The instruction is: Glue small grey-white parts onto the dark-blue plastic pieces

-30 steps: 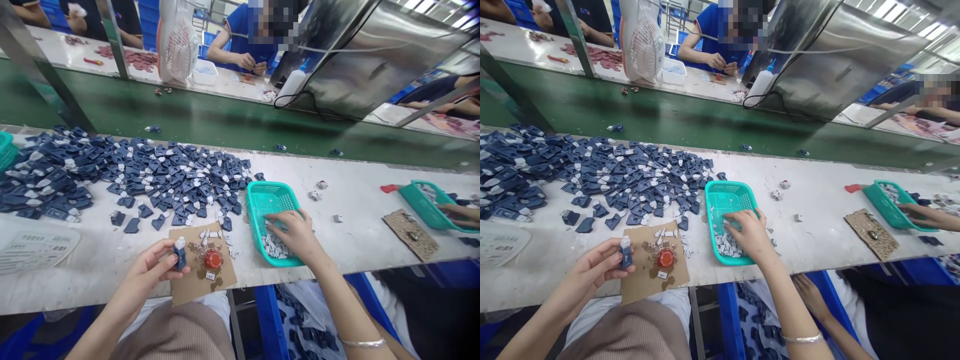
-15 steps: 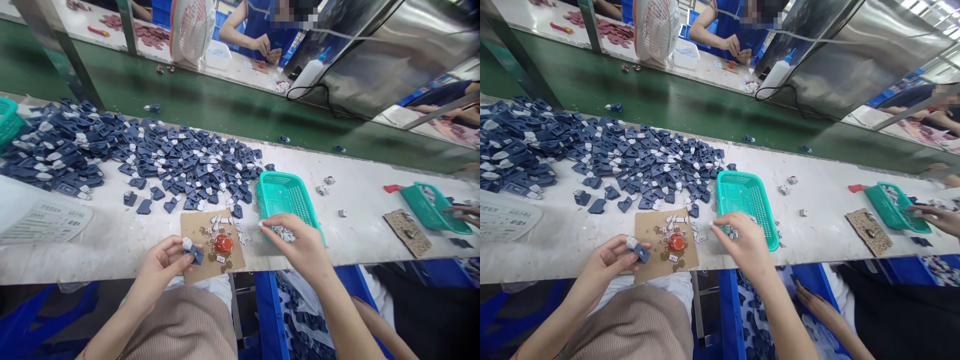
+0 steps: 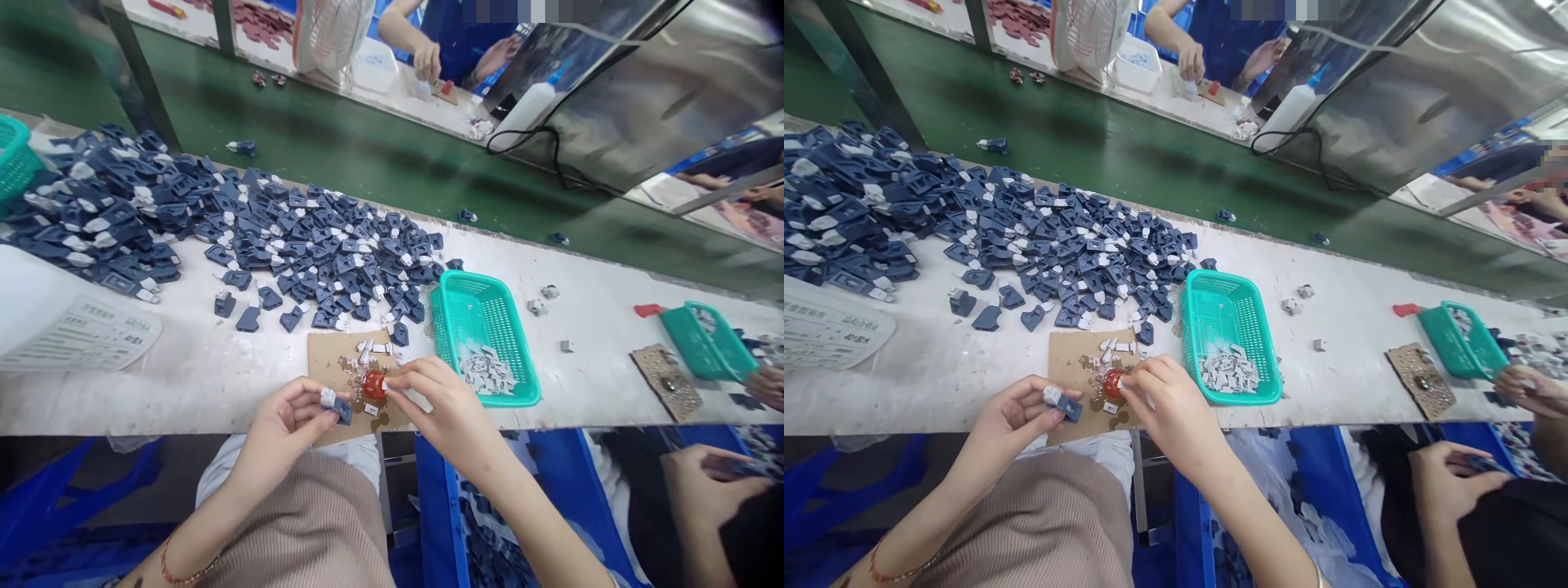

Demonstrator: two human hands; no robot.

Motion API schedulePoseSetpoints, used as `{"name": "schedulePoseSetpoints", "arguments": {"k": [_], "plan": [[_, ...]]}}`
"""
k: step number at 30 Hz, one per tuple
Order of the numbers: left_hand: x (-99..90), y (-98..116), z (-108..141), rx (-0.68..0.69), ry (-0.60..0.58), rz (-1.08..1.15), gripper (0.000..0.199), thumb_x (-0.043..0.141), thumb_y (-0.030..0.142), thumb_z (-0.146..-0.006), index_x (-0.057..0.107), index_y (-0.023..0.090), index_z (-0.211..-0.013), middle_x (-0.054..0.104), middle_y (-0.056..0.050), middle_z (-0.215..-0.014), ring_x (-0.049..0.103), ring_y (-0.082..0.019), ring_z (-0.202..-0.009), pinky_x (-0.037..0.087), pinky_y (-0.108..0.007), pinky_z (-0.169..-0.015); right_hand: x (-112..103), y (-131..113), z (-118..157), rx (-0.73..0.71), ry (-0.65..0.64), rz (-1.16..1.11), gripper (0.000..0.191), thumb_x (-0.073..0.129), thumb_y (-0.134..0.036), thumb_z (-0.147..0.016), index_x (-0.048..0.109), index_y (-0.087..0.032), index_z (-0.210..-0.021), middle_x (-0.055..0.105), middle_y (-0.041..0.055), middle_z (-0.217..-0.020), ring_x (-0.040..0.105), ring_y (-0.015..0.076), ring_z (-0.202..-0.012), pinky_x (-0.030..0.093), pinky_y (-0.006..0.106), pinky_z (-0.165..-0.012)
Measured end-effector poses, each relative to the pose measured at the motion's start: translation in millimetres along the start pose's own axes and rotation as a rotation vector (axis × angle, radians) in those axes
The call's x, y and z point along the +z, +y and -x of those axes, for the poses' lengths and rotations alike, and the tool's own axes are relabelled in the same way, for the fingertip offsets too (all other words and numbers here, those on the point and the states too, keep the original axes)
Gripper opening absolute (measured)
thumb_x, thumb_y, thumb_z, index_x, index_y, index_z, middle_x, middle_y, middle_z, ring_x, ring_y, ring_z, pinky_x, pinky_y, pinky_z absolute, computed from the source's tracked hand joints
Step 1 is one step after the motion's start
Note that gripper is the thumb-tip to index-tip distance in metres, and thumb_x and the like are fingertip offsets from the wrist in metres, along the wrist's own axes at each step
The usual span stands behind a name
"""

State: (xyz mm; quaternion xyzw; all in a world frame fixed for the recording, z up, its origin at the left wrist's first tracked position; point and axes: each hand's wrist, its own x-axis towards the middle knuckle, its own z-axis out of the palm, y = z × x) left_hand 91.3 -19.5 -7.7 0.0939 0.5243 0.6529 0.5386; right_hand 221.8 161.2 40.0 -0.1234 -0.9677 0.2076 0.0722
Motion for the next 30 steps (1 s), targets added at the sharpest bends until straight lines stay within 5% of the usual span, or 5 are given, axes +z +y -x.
{"name": "schedulePoseSetpoints", "arguments": {"k": [6,13,16,30], "plan": [[2.0,4.2,1.3,0.018,0.000,-0.002,0.015,0.071,0.025,-0.077,0.061,0.018,-0.085,0.073,-0.008,-0.107,0.069,-0.017,-0.085,0.054,-0.026,-0.077,-8.0,-4.3,-3.6,0.087,-0.008,-0.104,0.011,0.058,-0.022,-0.090,0.068,-0.019,-0.086,0.068,0.0080,-0.084,0.062,0.0223,-0.084,0.052,0.037,-0.074],[19.8,6.9,-4.9,0.086,0.009,0.114,0.015,0.073,0.019,-0.075,0.061,0.017,-0.085,0.070,-0.002,-0.096,0.069,-0.012,-0.078,0.056,-0.021,-0.069,-21.1,-12.0,-5.6,0.477,0.012,-0.755,0.011,0.074,-0.033,-0.077,0.073,-0.022,-0.079,0.073,0.0042,-0.086,0.069,0.0196,-0.082,0.055,0.033,-0.077],[29.6,9.4,-6.0,0.112,-0.012,0.138,0.015,0.072,0.020,-0.076,0.063,0.017,-0.087,0.067,-0.003,-0.109,0.068,-0.011,-0.074,0.057,-0.021,-0.065,-23.6,-19.7,-6.7,0.539,-0.001,-0.937,0.010,0.076,-0.030,-0.074,0.074,-0.021,-0.079,0.074,0.0045,-0.089,0.069,0.0188,-0.084,0.056,0.030,-0.076],[37.7,9.2,-0.5,0.127,0.010,0.239,0.016,0.076,0.019,-0.073,0.062,0.015,-0.080,0.065,-0.004,-0.113,0.070,-0.010,-0.075,0.060,-0.019,-0.062,-24.0,-38.7,-8.5,0.462,-0.032,-0.868,0.007,0.074,-0.027,-0.077,0.074,-0.021,-0.080,0.073,0.0053,-0.090,0.069,0.0203,-0.089,0.056,0.032,-0.079]]}}
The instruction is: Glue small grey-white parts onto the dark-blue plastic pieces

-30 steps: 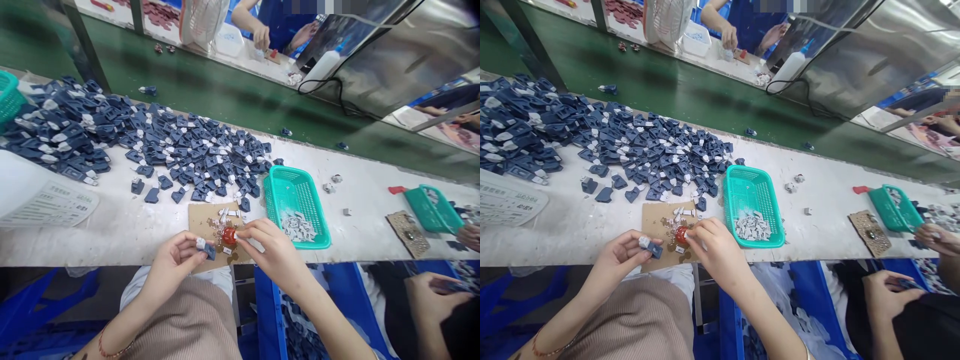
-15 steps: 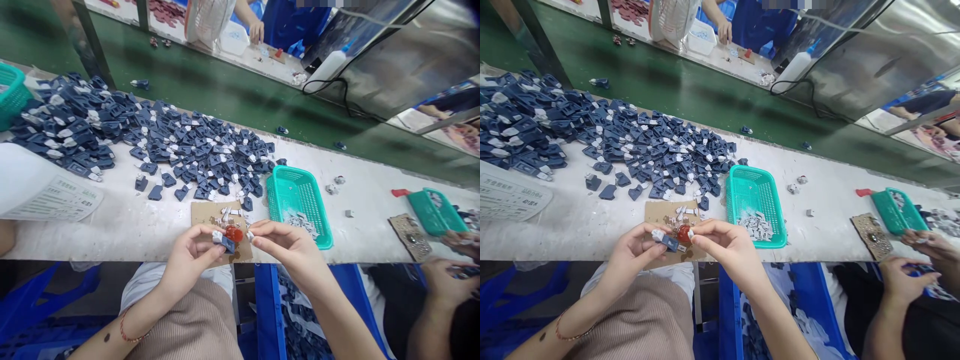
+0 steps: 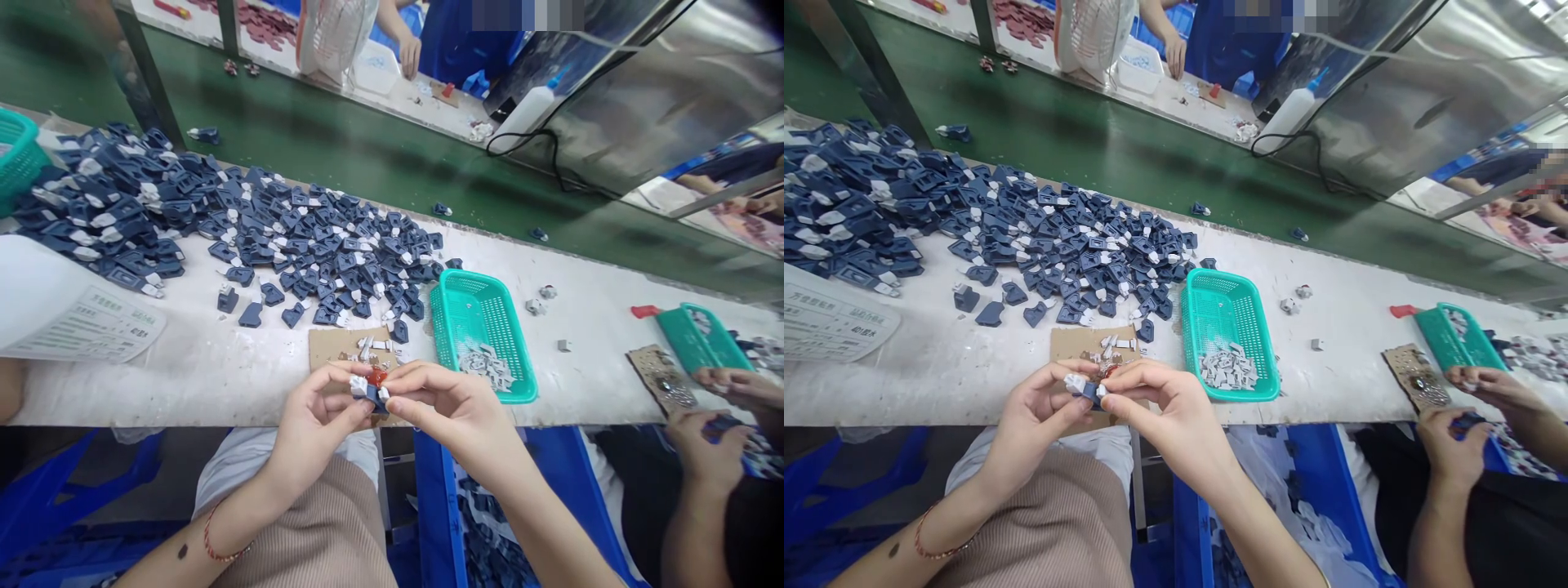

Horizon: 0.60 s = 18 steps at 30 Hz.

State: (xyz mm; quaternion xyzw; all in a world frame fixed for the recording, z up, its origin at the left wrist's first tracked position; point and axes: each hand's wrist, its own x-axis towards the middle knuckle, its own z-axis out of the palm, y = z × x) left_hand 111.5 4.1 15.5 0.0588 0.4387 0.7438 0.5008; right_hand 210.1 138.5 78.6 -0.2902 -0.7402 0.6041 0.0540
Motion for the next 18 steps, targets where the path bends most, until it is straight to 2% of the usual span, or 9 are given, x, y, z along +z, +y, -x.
{"name": "schedulePoseSetpoints", "arguments": {"k": [5,14,18], "plan": [[0.9,1.4,0.7,0.021,-0.011,0.016,0.015,0.077,0.019,-0.073,0.063,0.015,-0.079,0.063,-0.003,-0.110,0.070,-0.010,-0.075,0.059,-0.017,-0.063,3.0,-2.6,-0.3,-0.080,0.016,0.138,0.002,0.072,-0.022,-0.078,0.074,-0.022,-0.079,0.074,0.0048,-0.088,0.069,0.0211,-0.090,0.054,0.035,-0.085],[-0.1,-2.8,2.0,0.063,-0.047,0.002,0.012,0.075,0.018,-0.075,0.065,0.015,-0.079,0.058,-0.004,-0.113,0.071,-0.012,-0.079,0.059,-0.018,-0.065,4.4,-5.7,8.3,-0.181,0.047,0.321,0.007,0.070,-0.019,-0.081,0.075,-0.023,-0.082,0.074,0.0034,-0.089,0.068,0.0181,-0.088,0.054,0.030,-0.082],[0.1,-2.5,1.8,0.045,-0.053,0.028,0.013,0.075,0.019,-0.075,0.064,0.016,-0.080,0.059,-0.003,-0.115,0.071,-0.014,-0.080,0.061,-0.024,-0.068,1.5,-6.7,8.6,-0.105,0.006,0.236,0.013,0.070,-0.024,-0.081,0.075,-0.024,-0.093,0.073,0.0040,-0.097,0.068,0.0192,-0.092,0.054,0.030,-0.082]]}}
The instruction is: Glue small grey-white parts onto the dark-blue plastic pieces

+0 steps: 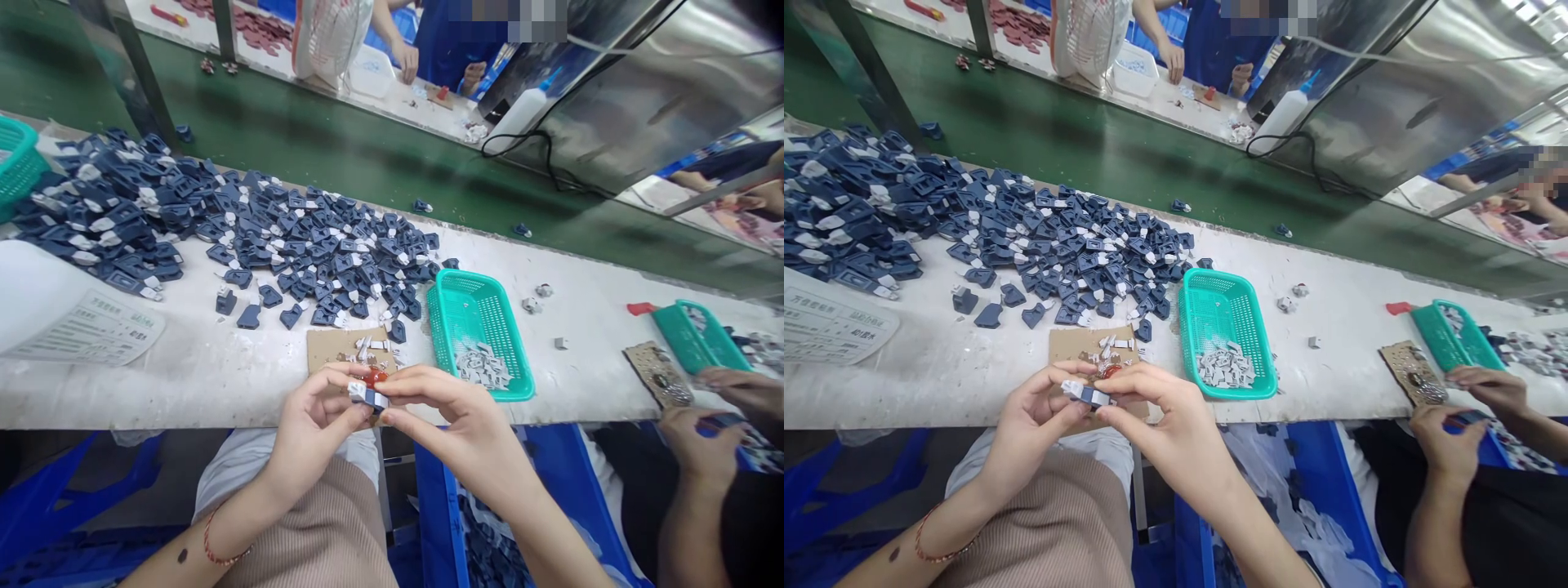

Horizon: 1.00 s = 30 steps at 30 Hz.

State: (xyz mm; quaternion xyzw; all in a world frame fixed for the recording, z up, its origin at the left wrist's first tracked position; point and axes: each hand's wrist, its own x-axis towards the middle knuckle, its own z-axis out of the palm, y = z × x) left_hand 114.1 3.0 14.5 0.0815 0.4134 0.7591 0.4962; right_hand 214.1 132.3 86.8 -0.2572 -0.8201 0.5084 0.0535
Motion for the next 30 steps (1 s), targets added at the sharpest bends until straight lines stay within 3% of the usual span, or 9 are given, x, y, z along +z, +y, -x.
{"name": "schedulePoseSetpoints", "arguments": {"k": [3,6,8,12,15,18,23,27,30], "plan": [[0.7,2.2,-0.5,-0.012,0.007,-0.001,0.013,0.075,0.020,-0.075,0.064,0.016,-0.080,0.062,-0.004,-0.115,0.070,-0.012,-0.076,0.060,-0.022,-0.064,2.2,4.3,-0.9,0.093,0.010,-0.155,0.022,0.062,-0.037,-0.088,0.071,-0.023,-0.103,0.073,0.0043,-0.092,0.067,0.0177,-0.081,0.055,0.028,-0.071],[2.2,4.7,-0.8,-0.027,0.021,-0.005,0.013,0.076,0.022,-0.074,0.065,0.016,-0.080,0.063,-0.005,-0.118,0.069,-0.012,-0.074,0.059,-0.020,-0.061,13.3,9.7,-2.2,0.087,0.052,-0.245,0.033,0.048,-0.046,-0.094,0.069,-0.023,-0.104,0.071,0.0047,-0.092,0.063,0.0154,-0.073,0.051,0.026,-0.063],[3.2,5.7,-0.9,-0.025,0.024,-0.004,0.014,0.077,0.023,-0.073,0.066,0.017,-0.080,0.062,-0.006,-0.122,0.070,-0.013,-0.074,0.059,-0.020,-0.060,23.4,12.3,-3.4,0.076,0.037,-0.312,0.033,0.047,-0.047,-0.094,0.068,-0.023,-0.103,0.069,0.0052,-0.096,0.063,0.0169,-0.078,0.051,0.026,-0.064],[3.8,5.8,-2.0,0.036,0.049,-0.028,0.012,0.077,0.021,-0.073,0.068,0.017,-0.079,0.059,-0.006,-0.129,0.070,-0.013,-0.077,0.059,-0.020,-0.061,38.7,15.9,-6.6,0.011,0.056,-0.332,0.032,0.048,-0.046,-0.094,0.068,-0.021,-0.091,0.066,0.0051,-0.090,0.061,0.0203,-0.089,0.049,0.031,-0.080],[3.0,4.5,-4.5,0.051,0.063,-0.048,0.010,0.077,0.020,-0.074,0.068,0.017,-0.078,0.060,-0.006,-0.129,0.070,-0.012,-0.075,0.059,-0.019,-0.061,42.7,17.9,-8.1,-0.023,0.082,-0.265,0.039,0.042,-0.045,-0.096,0.065,-0.019,-0.078,0.061,0.0057,-0.085,0.058,0.0199,-0.084,0.046,0.031,-0.078],[2.9,2.8,-7.1,0.034,0.070,-0.061,0.010,0.076,0.021,-0.075,0.069,0.018,-0.081,0.062,-0.006,-0.128,0.070,-0.010,-0.072,0.058,-0.018,-0.060,41.9,18.1,-8.3,-0.035,0.100,-0.214,0.038,0.039,-0.041,-0.098,0.063,-0.019,-0.079,0.059,0.0056,-0.086,0.056,0.0194,-0.082,0.045,0.031,-0.076],[8.7,1.0,-7.9,0.032,0.038,-0.078,0.021,0.070,0.023,-0.081,0.071,0.022,-0.102,0.061,-0.007,-0.132,0.069,-0.018,-0.097,0.058,-0.022,-0.078,39.4,16.8,-8.1,-0.096,0.139,-0.151,0.031,0.039,-0.035,-0.099,0.065,-0.021,-0.089,0.061,0.0058,-0.093,0.057,0.0195,-0.092,0.044,0.031,-0.083],[15.8,-2.4,-12.0,0.074,0.043,-0.081,0.031,0.077,0.019,-0.074,0.072,0.023,-0.104,0.066,-0.007,-0.127,0.061,-0.022,-0.116,0.051,-0.028,-0.096,42.3,20.1,-6.7,-0.100,0.183,-0.188,0.027,0.044,-0.035,-0.098,0.067,-0.022,-0.092,0.063,0.0056,-0.096,0.058,0.0200,-0.098,0.045,0.031,-0.088],[19.4,-3.8,-18.3,0.039,0.075,-0.107,0.026,0.078,0.021,-0.072,0.073,0.021,-0.098,0.067,-0.008,-0.125,0.058,-0.023,-0.120,0.052,-0.025,-0.090,34.4,25.3,-4.3,-0.078,0.148,-0.260,0.040,0.034,-0.039,-0.100,0.070,-0.021,-0.093,0.064,0.0067,-0.101,0.061,0.0196,-0.097,0.048,0.031,-0.082]]}}
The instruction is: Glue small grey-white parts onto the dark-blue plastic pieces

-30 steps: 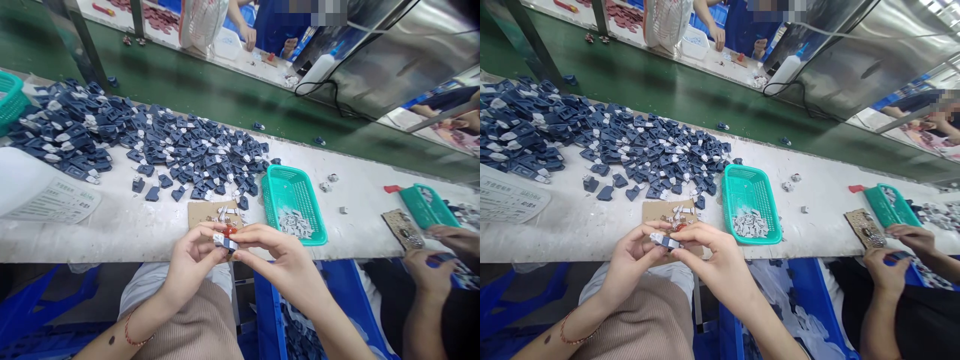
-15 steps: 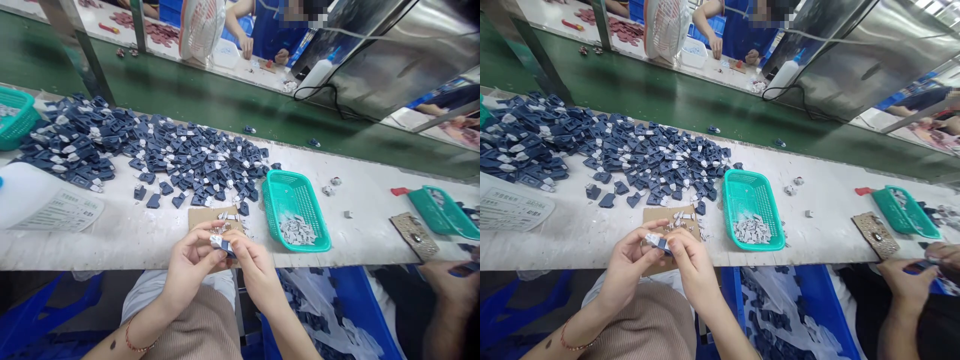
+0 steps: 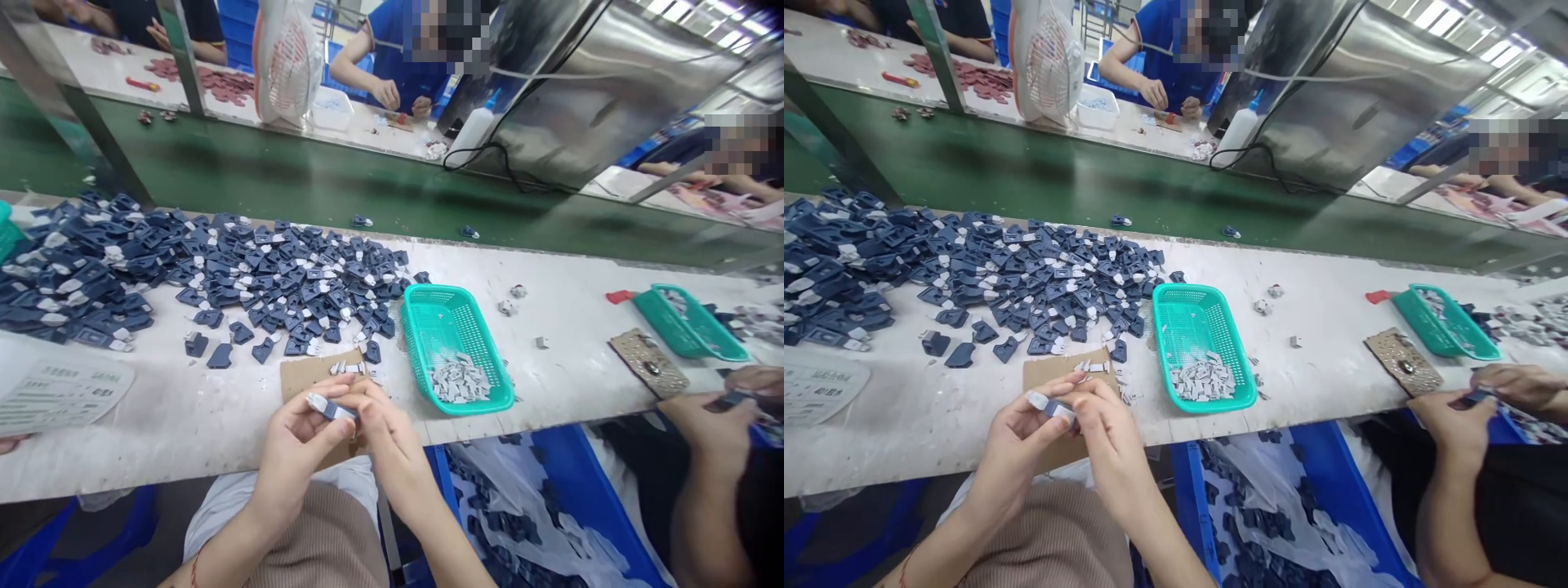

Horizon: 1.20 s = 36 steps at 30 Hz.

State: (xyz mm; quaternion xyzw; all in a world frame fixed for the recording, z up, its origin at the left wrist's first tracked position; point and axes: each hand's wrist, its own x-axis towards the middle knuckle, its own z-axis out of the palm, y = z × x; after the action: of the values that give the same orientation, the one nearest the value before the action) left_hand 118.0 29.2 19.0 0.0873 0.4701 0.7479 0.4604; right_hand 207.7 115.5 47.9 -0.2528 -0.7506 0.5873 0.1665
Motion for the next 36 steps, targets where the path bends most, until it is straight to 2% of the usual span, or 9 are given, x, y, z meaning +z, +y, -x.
{"name": "schedulePoseSetpoints", "arguments": {"k": [3,7,9,12,19,23,27,32,36], "plan": [[1.7,3.2,-5.7,-0.082,0.016,-0.007,0.028,0.073,0.028,-0.078,0.071,0.019,-0.104,0.065,-0.011,-0.128,0.066,-0.021,-0.101,0.054,-0.025,-0.076,-35.0,3.7,-2.3,0.003,0.037,0.141,0.039,0.035,-0.039,-0.100,0.070,-0.021,-0.102,0.067,0.0073,-0.104,0.062,0.0201,-0.097,0.050,0.032,-0.082],[2.1,13.8,-12.6,-0.093,0.036,0.022,0.047,0.066,0.030,-0.084,0.055,0.021,-0.129,0.065,-0.012,-0.127,0.065,-0.012,-0.075,0.053,-0.025,-0.073,-116.7,20.9,-15.8,-0.028,0.284,0.856,0.029,0.045,-0.033,-0.095,0.068,-0.020,-0.105,0.071,0.0097,-0.105,0.060,0.0260,-0.100,0.046,0.041,-0.088],[1.9,20.7,-17.4,-0.065,0.037,0.005,0.057,0.067,0.028,-0.084,0.043,0.023,-0.136,0.067,-0.012,-0.124,0.064,-0.011,-0.069,0.053,-0.025,-0.071,-155.1,33.9,-25.1,0.019,0.210,1.304,0.032,0.039,-0.026,-0.095,0.067,-0.017,-0.109,0.072,0.0119,-0.103,0.059,0.0285,-0.096,0.047,0.043,-0.083],[0.7,32.2,-28.2,-0.010,0.045,-0.048,0.058,0.069,0.028,-0.082,0.041,0.022,-0.132,0.070,-0.012,-0.117,0.064,-0.011,-0.065,0.053,-0.026,-0.069,-189.0,50.3,-36.9,0.044,0.088,1.451,0.029,0.045,-0.013,-0.086,0.070,-0.016,-0.099,0.074,0.0129,-0.094,0.059,0.0308,-0.091,0.045,0.044,-0.077],[-7.6,78.4,-82.3,0.157,0.062,-0.328,0.033,0.070,0.030,-0.077,0.054,0.019,-0.103,0.068,-0.011,-0.118,0.062,-0.012,-0.069,0.051,-0.025,-0.067,-198.6,61.2,-47.6,-0.021,-0.083,1.539,0.027,0.048,-0.004,-0.080,0.072,-0.014,-0.087,0.072,0.0122,-0.074,0.062,0.0300,-0.084,0.045,0.039,-0.072],[-10.0,119.7,-142.6,0.314,0.169,-0.815,0.037,0.061,0.027,-0.078,0.062,0.016,-0.114,0.067,-0.009,-0.112,0.062,-0.013,-0.068,0.050,-0.025,-0.062,-205.2,65.0,-49.8,-0.059,-0.101,1.531,0.030,0.047,-0.003,-0.082,0.071,-0.014,-0.097,0.074,0.0114,-0.081,0.064,0.0281,-0.084,0.046,0.038,-0.074],[-10.4,153.1,-220.4,0.343,0.254,-1.087,0.044,0.057,0.018,-0.081,0.057,0.012,-0.125,0.068,-0.007,-0.098,0.063,-0.013,-0.064,0.051,-0.026,-0.064,-210.5,68.7,-47.3,-0.041,-0.130,1.539,0.028,0.046,-0.004,-0.084,0.070,-0.016,-0.094,0.072,0.0109,-0.080,0.064,0.0286,-0.084,0.044,0.039,-0.073],[-14.7,167.6,-307.2,0.270,0.261,-1.477,0.028,0.062,0.027,-0.087,0.062,0.011,-0.110,0.067,-0.007,-0.099,0.066,-0.019,-0.083,0.054,-0.037,-0.077,-218.0,67.7,-44.0,0.005,-0.200,1.444,0.033,0.041,0.001,-0.084,0.067,-0.017,-0.095,0.071,0.0107,-0.087,0.063,0.0274,-0.086,0.044,0.040,-0.073],[-18.5,167.1,-340.4,0.241,0.185,-1.742,0.030,0.060,0.032,-0.089,0.060,0.015,-0.114,0.062,-0.009,-0.117,0.060,-0.024,-0.105,0.050,-0.045,-0.089,-219.3,66.1,-49.4,-0.002,-0.202,1.356,0.034,0.040,0.002,-0.084,0.064,-0.016,-0.102,0.070,0.0117,-0.090,0.063,0.0273,-0.088,0.045,0.040,-0.075]]}}
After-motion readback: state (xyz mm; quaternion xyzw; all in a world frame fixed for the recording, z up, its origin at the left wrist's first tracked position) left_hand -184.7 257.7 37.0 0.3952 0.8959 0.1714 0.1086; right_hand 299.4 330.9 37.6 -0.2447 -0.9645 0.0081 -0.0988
